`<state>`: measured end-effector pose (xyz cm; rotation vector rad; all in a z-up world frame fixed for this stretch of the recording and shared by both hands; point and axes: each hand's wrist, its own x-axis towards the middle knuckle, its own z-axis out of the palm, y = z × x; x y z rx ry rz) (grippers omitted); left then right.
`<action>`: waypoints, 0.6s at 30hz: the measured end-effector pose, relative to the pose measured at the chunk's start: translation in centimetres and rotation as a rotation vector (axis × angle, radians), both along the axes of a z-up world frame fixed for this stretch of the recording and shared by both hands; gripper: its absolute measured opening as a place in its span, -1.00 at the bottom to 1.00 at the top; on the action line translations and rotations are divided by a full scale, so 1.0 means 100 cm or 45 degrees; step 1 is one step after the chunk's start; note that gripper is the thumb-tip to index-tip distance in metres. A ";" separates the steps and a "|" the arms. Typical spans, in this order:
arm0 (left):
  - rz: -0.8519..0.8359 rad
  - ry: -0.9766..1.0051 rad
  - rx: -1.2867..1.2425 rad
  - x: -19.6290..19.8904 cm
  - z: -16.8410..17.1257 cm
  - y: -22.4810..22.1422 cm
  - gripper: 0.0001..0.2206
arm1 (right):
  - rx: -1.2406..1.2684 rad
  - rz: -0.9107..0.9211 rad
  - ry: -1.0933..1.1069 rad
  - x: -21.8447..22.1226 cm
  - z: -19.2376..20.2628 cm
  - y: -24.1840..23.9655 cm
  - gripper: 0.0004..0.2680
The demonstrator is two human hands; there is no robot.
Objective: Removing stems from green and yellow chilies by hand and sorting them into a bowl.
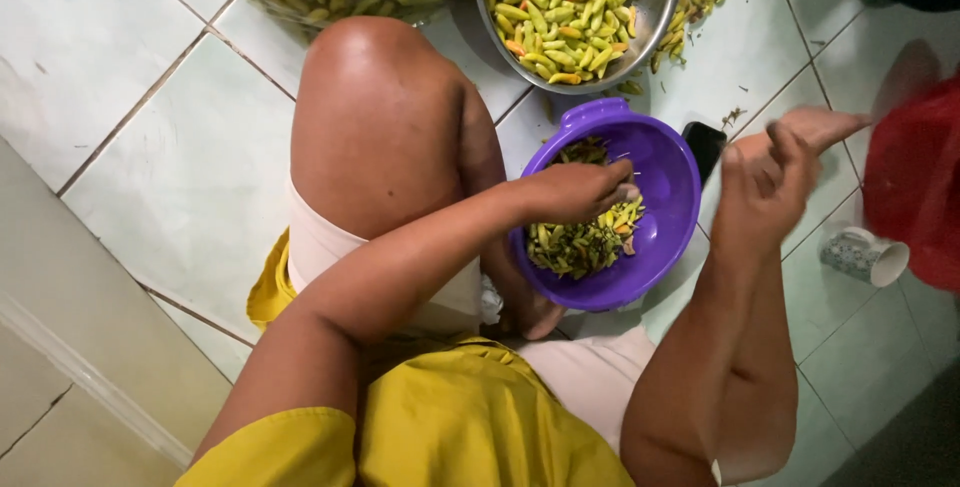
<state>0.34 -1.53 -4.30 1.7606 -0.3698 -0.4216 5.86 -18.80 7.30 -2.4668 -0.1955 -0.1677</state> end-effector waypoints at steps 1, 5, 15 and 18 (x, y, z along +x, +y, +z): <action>0.004 -0.002 -0.001 0.001 -0.005 -0.001 -0.64 | -0.001 0.004 -0.002 -0.001 0.000 0.019 -0.68; -0.232 -0.107 0.252 -0.006 -0.040 -0.023 -0.64 | -0.005 0.594 0.297 0.000 -0.027 0.105 -0.82; -0.240 -0.221 0.538 -0.006 -0.046 -0.021 -0.72 | -0.808 1.378 0.481 0.050 -0.234 0.173 -0.81; -0.231 -0.192 0.542 -0.005 -0.048 -0.028 -0.74 | -0.730 1.339 0.522 0.054 -0.242 0.165 -0.86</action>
